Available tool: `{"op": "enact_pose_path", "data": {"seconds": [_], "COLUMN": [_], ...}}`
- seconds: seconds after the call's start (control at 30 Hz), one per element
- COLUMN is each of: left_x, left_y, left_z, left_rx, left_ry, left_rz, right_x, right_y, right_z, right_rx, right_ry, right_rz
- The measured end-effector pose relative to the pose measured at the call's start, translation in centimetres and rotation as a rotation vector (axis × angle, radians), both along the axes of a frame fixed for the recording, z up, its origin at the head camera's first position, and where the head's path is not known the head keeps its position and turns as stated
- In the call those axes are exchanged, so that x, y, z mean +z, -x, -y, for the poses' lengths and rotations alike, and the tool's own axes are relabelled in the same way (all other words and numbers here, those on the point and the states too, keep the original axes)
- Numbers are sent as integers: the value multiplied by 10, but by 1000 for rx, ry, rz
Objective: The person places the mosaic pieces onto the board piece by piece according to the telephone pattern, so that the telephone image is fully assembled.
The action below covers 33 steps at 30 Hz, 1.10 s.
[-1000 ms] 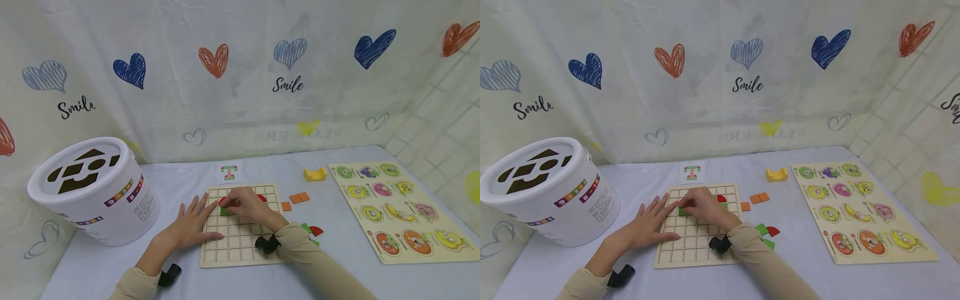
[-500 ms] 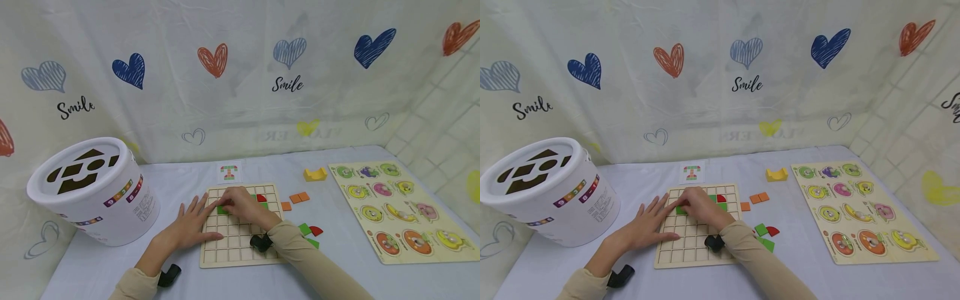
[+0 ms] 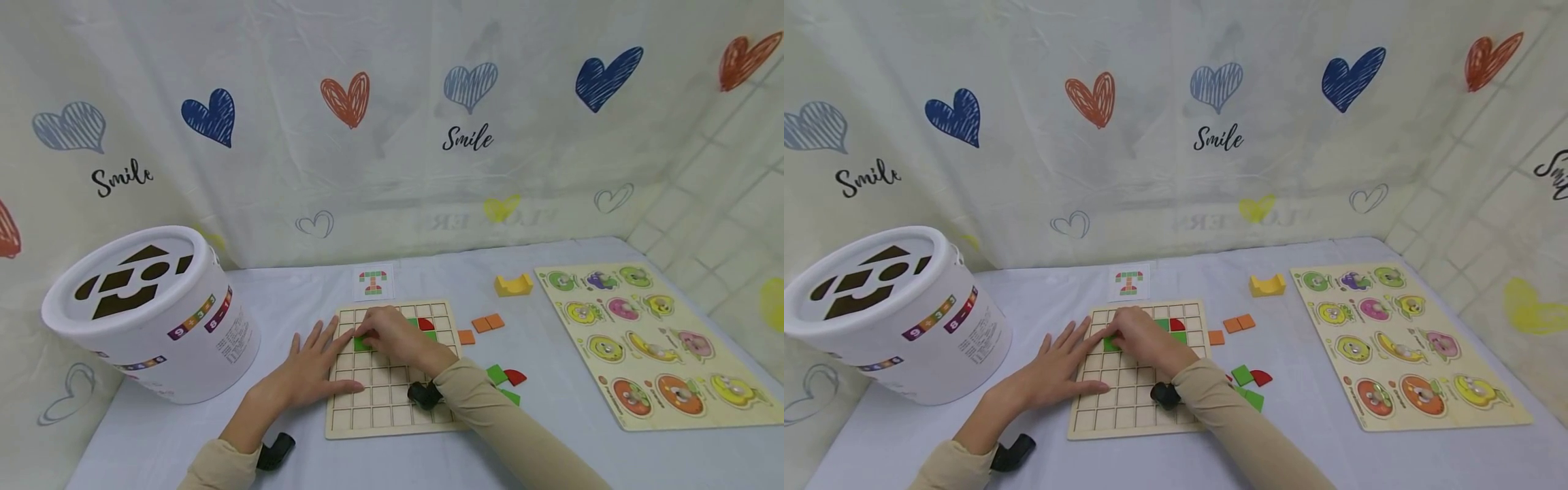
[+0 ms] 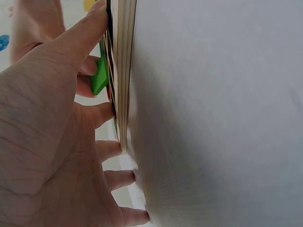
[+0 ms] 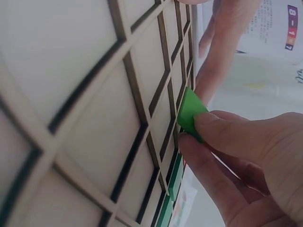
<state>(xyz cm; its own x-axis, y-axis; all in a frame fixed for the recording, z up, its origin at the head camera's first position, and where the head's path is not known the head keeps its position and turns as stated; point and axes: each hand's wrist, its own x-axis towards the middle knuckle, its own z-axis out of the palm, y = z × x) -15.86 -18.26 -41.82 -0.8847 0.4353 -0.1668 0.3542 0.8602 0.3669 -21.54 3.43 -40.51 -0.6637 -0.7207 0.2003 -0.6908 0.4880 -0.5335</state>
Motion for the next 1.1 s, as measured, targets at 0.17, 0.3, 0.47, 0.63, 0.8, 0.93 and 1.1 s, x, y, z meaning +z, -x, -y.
{"op": "enact_pose_path", "data": {"seconds": [0.17,0.3,0.47,0.63,0.8,0.93,1.1], "left_x": [-1,0,-5,0,2,1,-4], "left_y": [0,0,1,-2,-2,-2,-1], "left_z": [0,-1,1,0,0,0,2], "left_rx": [-5,-4,-3,-10,-6,-10,-11], "left_ry": [-11,-12,-12,-9,1,-2,-21], "left_rz": [-1,4,-10,-9,-8,-14,-28], "right_x": [2,5,8,9,9,8,7], "right_y": [0,-1,-3,-4,-4,-3,-4], "right_z": [2,3,6,8,10,9,5], "right_rx": [12,8,-2,-10,-1,11,46], "right_ry": [-37,-69,-118,-142,-141,-134,-97], "right_rz": [-23,-33,-41,-54,-72,-94,-110]}}
